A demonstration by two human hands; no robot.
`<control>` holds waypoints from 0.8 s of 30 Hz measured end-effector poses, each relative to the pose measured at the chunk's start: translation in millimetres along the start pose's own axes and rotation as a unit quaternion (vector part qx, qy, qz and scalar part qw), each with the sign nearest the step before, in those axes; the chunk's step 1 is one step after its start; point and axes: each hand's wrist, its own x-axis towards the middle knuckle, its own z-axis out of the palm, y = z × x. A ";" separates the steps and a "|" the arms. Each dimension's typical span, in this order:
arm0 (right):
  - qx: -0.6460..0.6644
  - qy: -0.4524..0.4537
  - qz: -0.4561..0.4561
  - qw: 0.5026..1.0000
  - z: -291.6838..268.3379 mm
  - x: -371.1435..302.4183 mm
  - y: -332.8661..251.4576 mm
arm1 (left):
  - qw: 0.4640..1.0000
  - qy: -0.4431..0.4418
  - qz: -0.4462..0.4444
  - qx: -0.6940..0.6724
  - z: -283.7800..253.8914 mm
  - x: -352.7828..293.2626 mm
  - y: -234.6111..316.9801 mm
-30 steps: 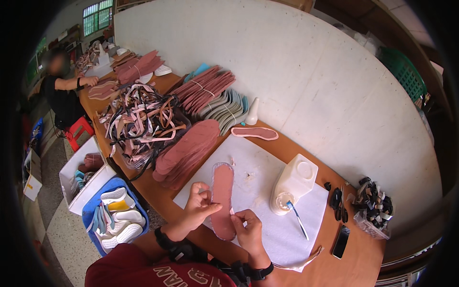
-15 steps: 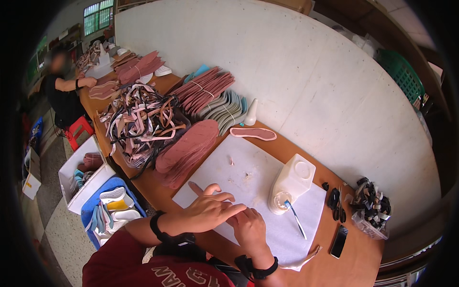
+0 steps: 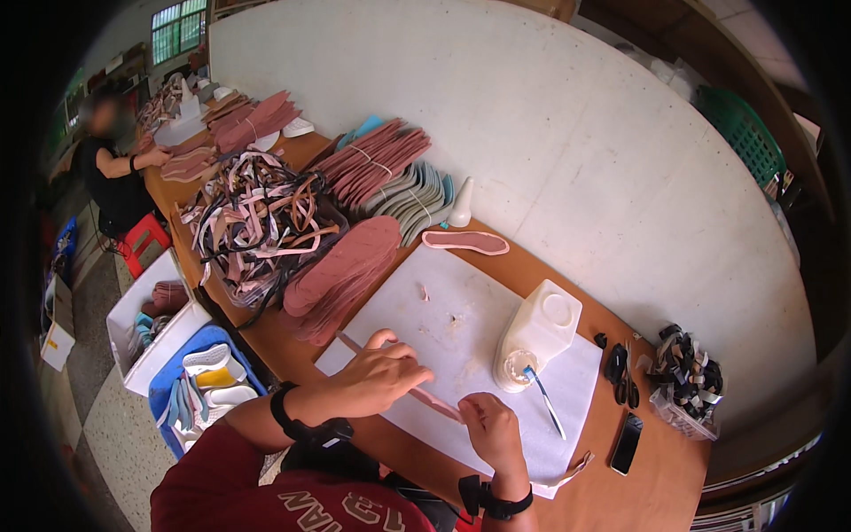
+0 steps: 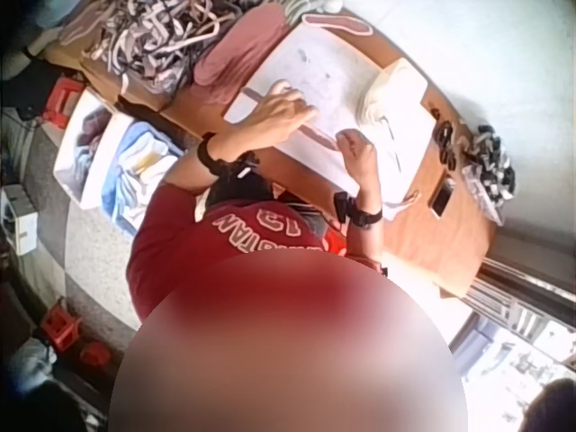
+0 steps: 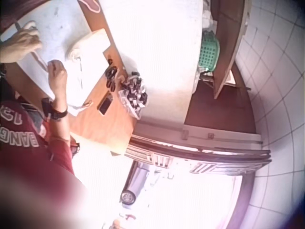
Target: The person presses a strap along the edge of a pink sole, then dips a toothbrush into a container of white paste and brushes it onto the perimeter of another sole.
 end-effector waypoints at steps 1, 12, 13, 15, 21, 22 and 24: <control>0.021 -0.013 0.045 0.999 0.8 -1.5 1.6 | 1.000 -0.016 0.009 0.021 1.7 -1.7 -1.4; 0.077 -0.028 0.073 0.994 10.7 -8.1 22.6 | 0.997 -0.036 0.025 0.064 7.6 -6.8 -7.3; 0.100 -0.030 0.071 0.992 11.9 -8.6 23.5 | 0.997 -0.032 0.026 0.067 7.2 -7.0 -7.8; 0.123 -0.034 0.095 0.987 12.9 -8.6 19.1 | 0.997 -0.029 0.026 0.069 7.3 -8.0 -8.4; 0.143 -0.066 0.112 0.981 11.5 -8.3 24.8 | 0.996 -0.035 0.025 0.075 7.3 -7.8 -10.3; 0.167 -0.071 0.113 0.977 10.6 -7.8 22.6 | 0.997 -0.009 0.033 0.069 7.7 -7.4 -10.6; 0.192 -0.079 0.124 0.970 7.3 -5.6 17.4 | 0.997 0.017 0.041 0.062 7.5 -6.8 -11.0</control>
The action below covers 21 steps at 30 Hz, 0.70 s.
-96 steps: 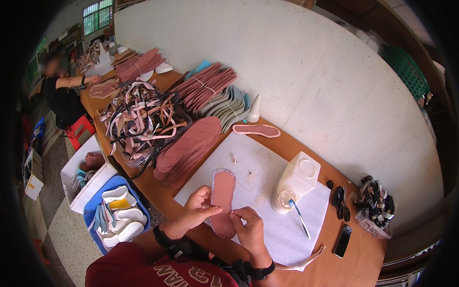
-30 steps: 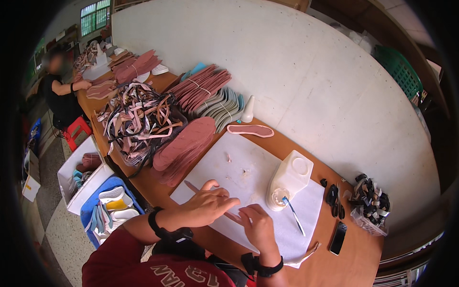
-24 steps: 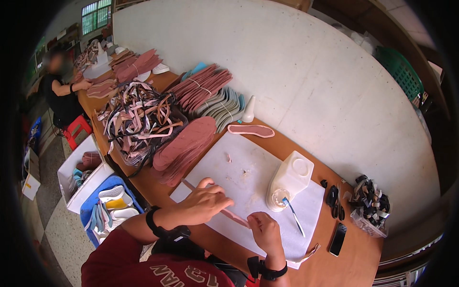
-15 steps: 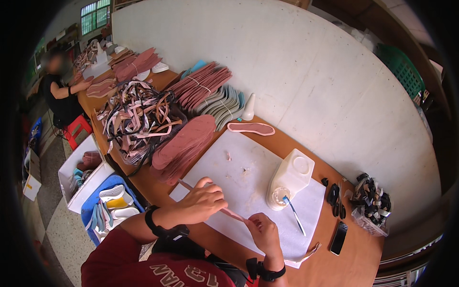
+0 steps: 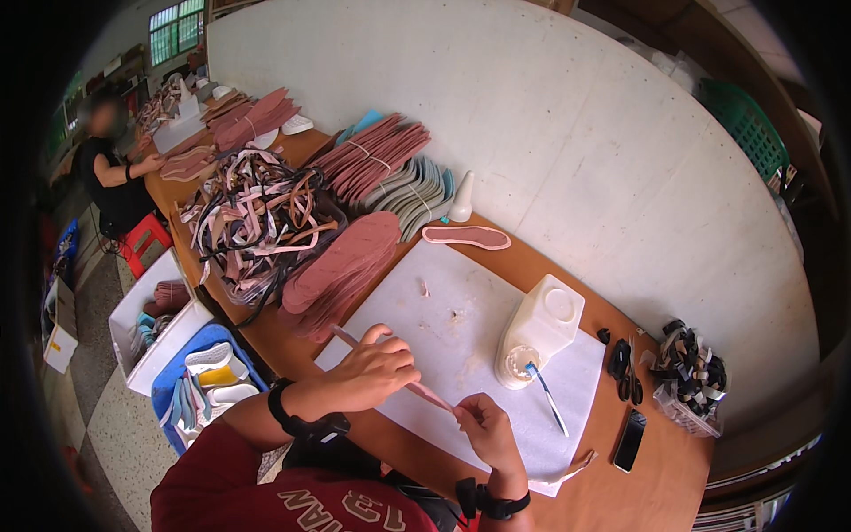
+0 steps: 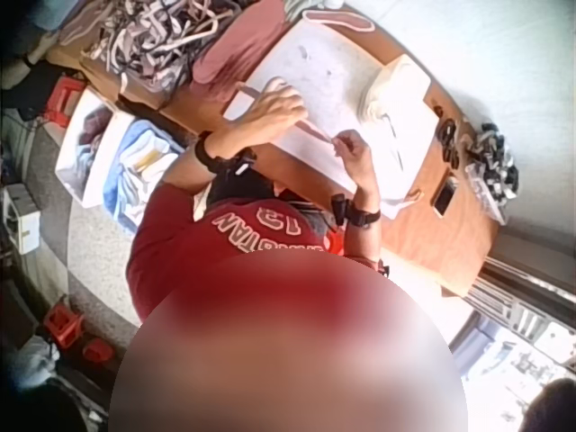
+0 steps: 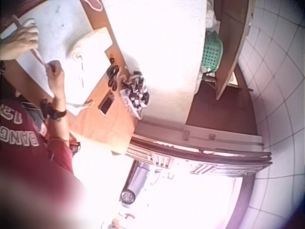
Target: The person presses a strap along the edge of a pink sole, then dips a toothbrush into a container of white paste and brushes it onto the perimeter of another sole.
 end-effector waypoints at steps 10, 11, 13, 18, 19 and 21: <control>0.107 0.001 0.012 0.994 -1.3 4.0 -10.4 | 0.999 -0.037 -0.006 0.024 -6.0 1.9 2.0; 0.107 0.000 0.011 0.994 -0.9 4.6 -9.5 | 0.999 -0.042 -0.008 0.025 -6.6 1.6 2.0; 0.093 0.015 0.008 0.995 -1.0 5.2 -7.1 | 0.999 -0.039 -0.010 0.027 -7.2 2.4 1.9; 0.108 0.039 0.045 0.992 -1.2 2.7 -9.9 | 0.999 -0.022 -0.021 0.027 -7.6 2.8 1.9; 0.108 0.046 0.057 0.991 -0.9 2.1 -10.4 | 0.999 -0.011 -0.028 0.022 -7.3 2.5 1.2; 0.105 0.052 0.065 0.991 0.2 -0.1 -12.8 | 0.999 0.001 -0.036 0.016 -7.7 2.4 0.4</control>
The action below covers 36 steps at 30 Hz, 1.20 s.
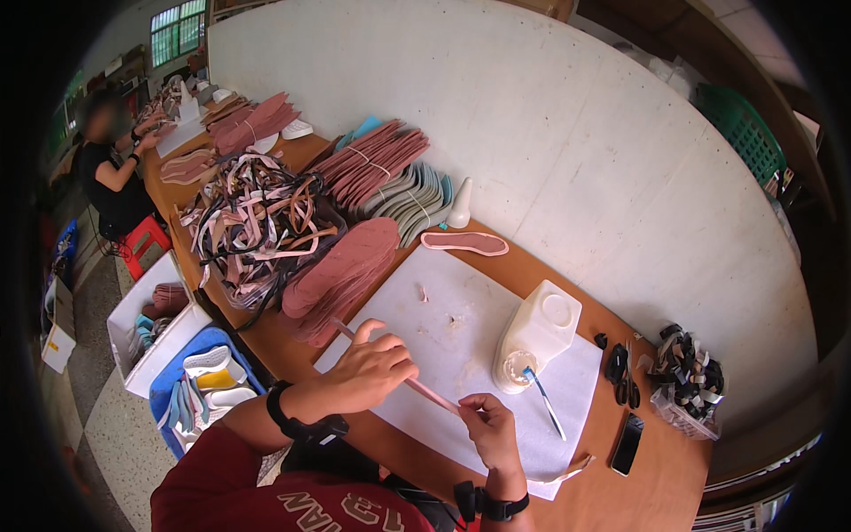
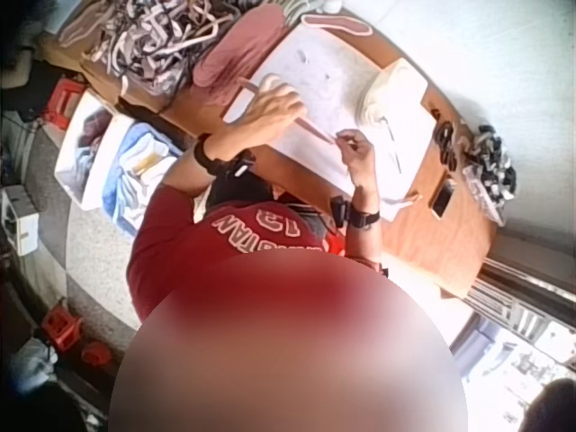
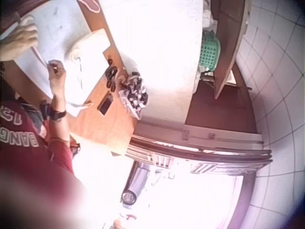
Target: The person presses a strap along the edge of a pink sole, then dips a toothbrush into a container of white paste and brushes it onto the perimeter of another sole.
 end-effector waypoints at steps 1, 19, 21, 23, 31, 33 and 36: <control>-0.003 0.008 0.008 1.000 0.5 -0.9 -0.6 | 1.000 0.007 -0.007 -0.004 -0.6 0.1 -0.3; -0.236 0.072 -0.332 0.910 14.9 -2.4 14.1 | 0.998 0.032 -0.025 -0.037 -1.6 0.2 -1.3; -0.252 0.082 -0.361 0.894 14.7 -4.7 11.8 | 0.998 0.038 -0.024 -0.048 -2.3 0.3 -1.5; -0.268 0.092 -0.389 0.876 14.9 -5.4 10.7 | 0.997 0.052 -0.026 -0.058 -2.8 0.4 -1.6; -0.390 0.163 -0.433 0.796 15.0 -0.5 5.4 | 0.996 0.053 -0.033 -0.062 0.5 -1.9 -0.2; -0.395 0.161 -0.434 0.794 17.7 -1.3 1.8 | 0.997 0.054 -0.029 -0.053 -0.4 -1.4 1.3; -0.411 0.148 -0.436 0.787 20.5 -2.2 -5.1 | 0.997 0.061 -0.023 -0.034 -2.8 0.3 4.7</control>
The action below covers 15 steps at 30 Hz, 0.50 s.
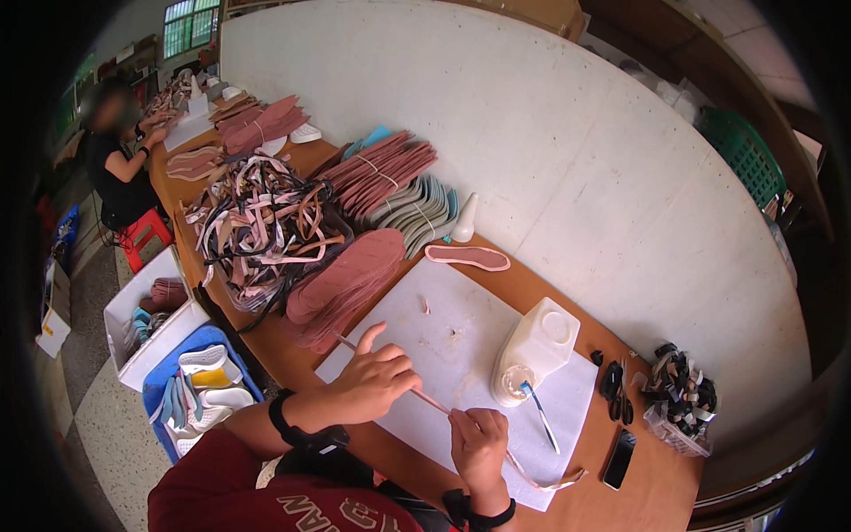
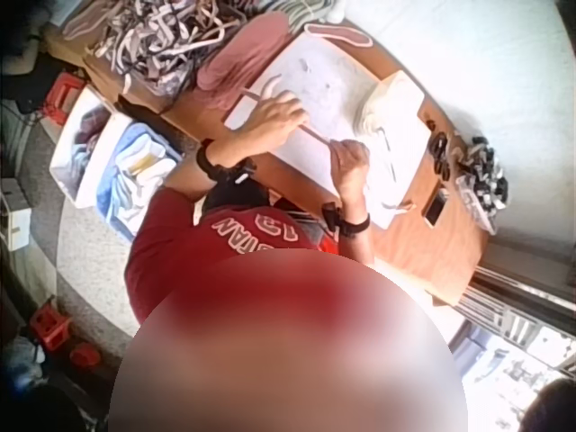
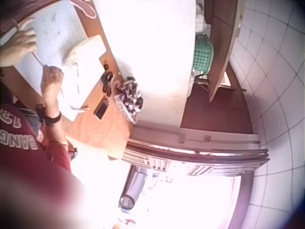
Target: The person presses a strap along the edge of a pink sole, then dips a toothbrush into a container of white paste and brushes it onto the perimeter of another sole.
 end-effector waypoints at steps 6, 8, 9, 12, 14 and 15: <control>0.009 -0.032 -0.018 0.999 3.3 6.2 -5.2 | 1.000 0.003 0.004 0.027 -1.3 -1.5 5.6; 0.022 -0.028 -0.022 0.999 8.5 8.8 -10.5 | 0.998 -0.035 0.022 0.049 1.9 -1.2 10.9; 0.021 -0.024 -0.022 0.999 11.0 10.0 -12.8 | 0.999 0.001 0.029 0.043 2.6 0.3 14.2; 0.019 -0.016 -0.025 0.999 18.3 15.9 -19.5 | 0.999 -0.009 0.032 0.030 6.8 0.5 18.8; 0.016 -0.012 -0.026 0.999 20.6 18.2 -19.8 | 1.000 0.004 0.009 -0.004 4.9 1.3 18.5; 0.024 -0.021 -0.024 0.999 22.6 18.6 -19.4 | 0.999 0.016 -0.014 -0.038 3.7 0.8 17.8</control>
